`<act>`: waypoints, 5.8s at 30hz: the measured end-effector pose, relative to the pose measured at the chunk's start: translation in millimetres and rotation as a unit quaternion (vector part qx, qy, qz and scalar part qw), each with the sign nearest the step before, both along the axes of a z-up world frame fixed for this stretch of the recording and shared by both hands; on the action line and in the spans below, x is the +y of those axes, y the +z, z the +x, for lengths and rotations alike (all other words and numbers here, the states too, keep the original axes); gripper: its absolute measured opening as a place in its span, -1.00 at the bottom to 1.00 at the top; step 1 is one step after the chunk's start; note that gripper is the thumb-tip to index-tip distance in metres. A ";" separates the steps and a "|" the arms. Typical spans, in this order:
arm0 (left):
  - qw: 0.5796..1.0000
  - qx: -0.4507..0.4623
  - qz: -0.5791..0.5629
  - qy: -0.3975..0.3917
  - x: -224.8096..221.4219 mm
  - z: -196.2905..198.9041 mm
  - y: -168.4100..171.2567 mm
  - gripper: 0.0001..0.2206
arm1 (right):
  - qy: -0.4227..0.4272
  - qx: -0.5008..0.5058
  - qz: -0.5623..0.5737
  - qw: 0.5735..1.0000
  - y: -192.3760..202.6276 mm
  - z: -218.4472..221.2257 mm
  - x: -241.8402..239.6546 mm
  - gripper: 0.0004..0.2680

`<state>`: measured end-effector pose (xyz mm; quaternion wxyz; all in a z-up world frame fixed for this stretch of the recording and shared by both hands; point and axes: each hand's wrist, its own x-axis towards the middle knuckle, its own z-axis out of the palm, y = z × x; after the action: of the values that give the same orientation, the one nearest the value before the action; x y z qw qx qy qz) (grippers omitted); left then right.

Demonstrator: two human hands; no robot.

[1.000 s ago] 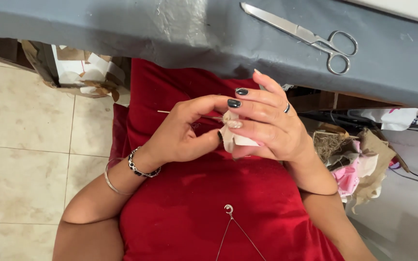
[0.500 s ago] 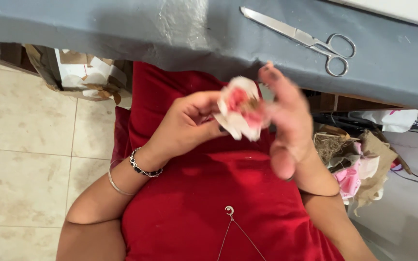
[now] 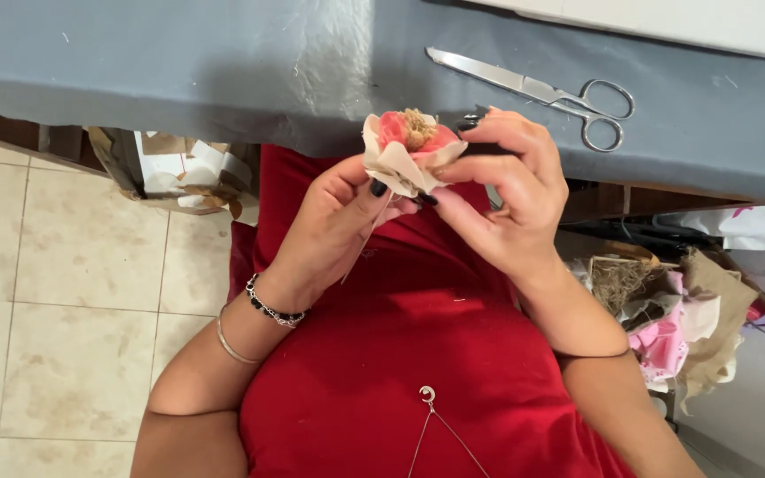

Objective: Assembling a decorative fabric flower using a sewing machine and hand manipulation

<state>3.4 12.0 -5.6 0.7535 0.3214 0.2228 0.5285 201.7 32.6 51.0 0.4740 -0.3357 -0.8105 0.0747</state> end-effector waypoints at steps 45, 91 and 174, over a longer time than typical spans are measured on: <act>0.864 0.296 0.337 0.229 -6.1 -10.4 -7.2 -0.91 | 0.104 0.074 -0.104 0.986 -2.3 18.1 -16.2 -0.81; 0.892 0.339 0.295 -0.057 -22.7 -13.3 -14.4 -0.32 | 0.170 -0.128 -0.107 0.971 -40.2 41.8 -35.1 -0.71; 0.921 0.239 0.302 0.061 -12.7 -18.9 44.5 -0.07 | 0.118 0.013 -0.237 0.964 -52.2 7.1 -10.4 -0.85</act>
<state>-15.5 -0.8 38.9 0.5113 0.6359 0.2455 0.5235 208.8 22.3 -1.2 0.3794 -0.3396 -0.7971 0.3246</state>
